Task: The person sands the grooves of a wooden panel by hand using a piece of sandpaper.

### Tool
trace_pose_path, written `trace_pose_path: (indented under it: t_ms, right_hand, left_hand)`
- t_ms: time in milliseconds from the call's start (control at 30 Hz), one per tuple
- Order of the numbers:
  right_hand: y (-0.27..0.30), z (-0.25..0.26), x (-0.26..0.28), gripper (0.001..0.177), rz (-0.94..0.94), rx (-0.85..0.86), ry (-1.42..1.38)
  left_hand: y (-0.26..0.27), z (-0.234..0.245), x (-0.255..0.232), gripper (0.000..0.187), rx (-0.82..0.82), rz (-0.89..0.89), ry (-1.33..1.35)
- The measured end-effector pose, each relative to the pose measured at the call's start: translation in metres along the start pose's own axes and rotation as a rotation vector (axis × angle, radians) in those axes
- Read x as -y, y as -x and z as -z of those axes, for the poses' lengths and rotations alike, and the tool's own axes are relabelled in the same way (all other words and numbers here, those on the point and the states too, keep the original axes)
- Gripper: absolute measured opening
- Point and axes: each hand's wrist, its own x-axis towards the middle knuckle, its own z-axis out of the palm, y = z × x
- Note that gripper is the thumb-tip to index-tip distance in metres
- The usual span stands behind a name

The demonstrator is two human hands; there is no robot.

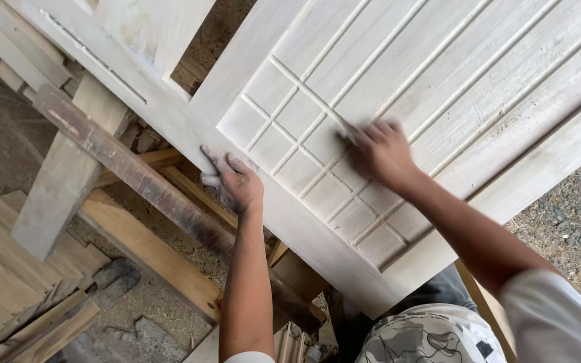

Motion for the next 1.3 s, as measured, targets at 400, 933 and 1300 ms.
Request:
trace_pose_path:
  t_ms: [400, 933, 1300]
  right_hand:
    - [-0.071, -0.019, 0.010, 0.028, -0.110, 0.096, -0.183]
    - [0.043, 0.023, -0.002, 0.025, -0.092, 0.012, -0.143]
    - [-0.118, -0.032, 0.012, 0.037, -0.064, 0.014, -0.068]
  left_hand:
    - [-0.004, -0.012, -0.002, 0.065, -0.005, 0.011, -0.019]
    - [-0.006, -0.006, 0.002, 0.066, 0.012, -0.023, -0.049]
    - [-0.006, -0.005, 0.001, 0.062, 0.047, 0.005, -0.011]
